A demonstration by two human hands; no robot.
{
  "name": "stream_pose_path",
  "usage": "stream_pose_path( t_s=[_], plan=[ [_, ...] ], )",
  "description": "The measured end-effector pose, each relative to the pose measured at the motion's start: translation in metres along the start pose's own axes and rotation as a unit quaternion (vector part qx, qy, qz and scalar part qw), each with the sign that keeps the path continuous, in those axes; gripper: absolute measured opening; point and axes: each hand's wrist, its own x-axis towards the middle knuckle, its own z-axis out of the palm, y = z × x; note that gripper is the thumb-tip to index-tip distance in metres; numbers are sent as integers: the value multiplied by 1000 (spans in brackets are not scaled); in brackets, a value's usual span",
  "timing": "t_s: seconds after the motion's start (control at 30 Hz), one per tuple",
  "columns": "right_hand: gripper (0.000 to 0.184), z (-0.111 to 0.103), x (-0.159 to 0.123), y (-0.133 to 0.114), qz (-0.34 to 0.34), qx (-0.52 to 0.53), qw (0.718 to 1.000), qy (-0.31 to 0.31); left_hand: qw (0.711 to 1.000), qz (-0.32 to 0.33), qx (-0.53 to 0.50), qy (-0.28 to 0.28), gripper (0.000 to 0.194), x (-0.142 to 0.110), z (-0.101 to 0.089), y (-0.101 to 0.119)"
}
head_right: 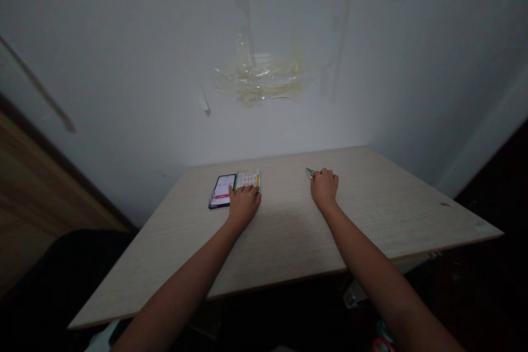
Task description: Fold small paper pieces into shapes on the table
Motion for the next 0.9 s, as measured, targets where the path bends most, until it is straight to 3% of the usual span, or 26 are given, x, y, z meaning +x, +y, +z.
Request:
stream_pose_path(
  t_s=[0.27, 0.37, 0.43, 0.5, 0.63, 0.73, 0.9],
  plan=[
    [24, -4, -2, -4, -19, 22, 999, 34, 1000, 1, -11, -9, 29, 2, 1, -3],
    [24, -1, -2, -8, -67, 64, 995, 41, 1000, -1, -11, -12, 28, 3, 0, -3],
    [24, 4, -3, -12, -131, 133, 982, 21, 1000, -4, -14, -15, 28, 3, -1, -3],
    [25, 11, -5, -18, -210, 222, 952, -20, 1000, -5, -18, -16, 27, 3, -2, -3],
    [29, 24, -11, -31, -288, 269, 915, -87, 1000, -6, -26, -8, 26, 4, -2, -3],
    [31, 30, -13, -34, -303, 294, 896, -138, 1000, -9, -30, -4, 26, 4, -2, -2],
    [30, 32, -10, -31, -293, 322, 888, -149, 1000, -18, -15, -1, 29, 8, -4, -3]
  ],
)
